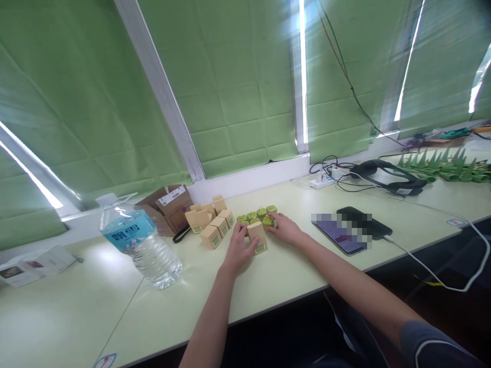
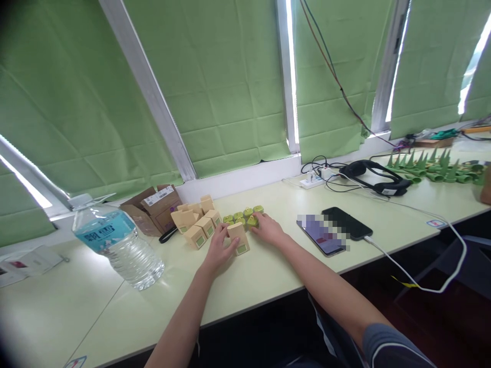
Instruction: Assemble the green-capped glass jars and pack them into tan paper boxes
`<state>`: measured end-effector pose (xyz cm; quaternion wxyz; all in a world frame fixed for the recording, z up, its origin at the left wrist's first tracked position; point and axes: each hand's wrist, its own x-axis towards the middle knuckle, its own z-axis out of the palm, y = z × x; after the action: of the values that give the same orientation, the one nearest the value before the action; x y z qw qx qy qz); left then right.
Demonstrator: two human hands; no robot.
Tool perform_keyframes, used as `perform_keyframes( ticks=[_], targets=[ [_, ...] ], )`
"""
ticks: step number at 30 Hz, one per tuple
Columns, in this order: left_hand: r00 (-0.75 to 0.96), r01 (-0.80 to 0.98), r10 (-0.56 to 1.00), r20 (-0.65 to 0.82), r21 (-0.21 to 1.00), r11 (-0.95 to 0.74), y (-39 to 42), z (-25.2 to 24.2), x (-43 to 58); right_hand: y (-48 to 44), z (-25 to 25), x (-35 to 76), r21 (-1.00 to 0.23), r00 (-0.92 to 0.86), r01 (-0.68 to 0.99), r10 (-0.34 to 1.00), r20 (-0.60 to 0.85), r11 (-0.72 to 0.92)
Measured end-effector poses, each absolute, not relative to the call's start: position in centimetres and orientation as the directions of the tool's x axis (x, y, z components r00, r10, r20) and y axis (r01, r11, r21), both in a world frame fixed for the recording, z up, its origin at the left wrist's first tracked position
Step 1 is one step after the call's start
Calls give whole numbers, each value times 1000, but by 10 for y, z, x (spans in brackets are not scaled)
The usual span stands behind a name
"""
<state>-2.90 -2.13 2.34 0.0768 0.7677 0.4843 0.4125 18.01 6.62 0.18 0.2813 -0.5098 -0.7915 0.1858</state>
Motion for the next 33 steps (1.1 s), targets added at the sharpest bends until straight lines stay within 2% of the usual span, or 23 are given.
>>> perform_keyframes(
  ticks=[4,8,12,14,17,22,33],
  targets=[
    [234,636,802,550,537,-554,-19,20,-30,68,2,180,-580,-299,715,921,251,390],
    [273,610,810,519,557,-563,-19,19,-30,70,8,183,-646,-197,661,919,342,383],
    [248,627,836,489,577,-524,-23,24,-27,69,14,183,-774,-152,397,867,474,493],
    [229,627,845,484,590,-508,-26,26,-24,66,15,181,-804,-166,251,843,512,538],
    [219,618,848,483,604,-504,-31,28,-20,59,17,176,-815,-231,142,820,524,562],
    [222,575,845,486,635,-516,-34,29,-17,49,20,171,-821,-318,109,802,506,561],
    [207,575,845,493,637,-513,-30,26,-18,42,27,176,-847,-282,71,825,490,528]
  ],
)
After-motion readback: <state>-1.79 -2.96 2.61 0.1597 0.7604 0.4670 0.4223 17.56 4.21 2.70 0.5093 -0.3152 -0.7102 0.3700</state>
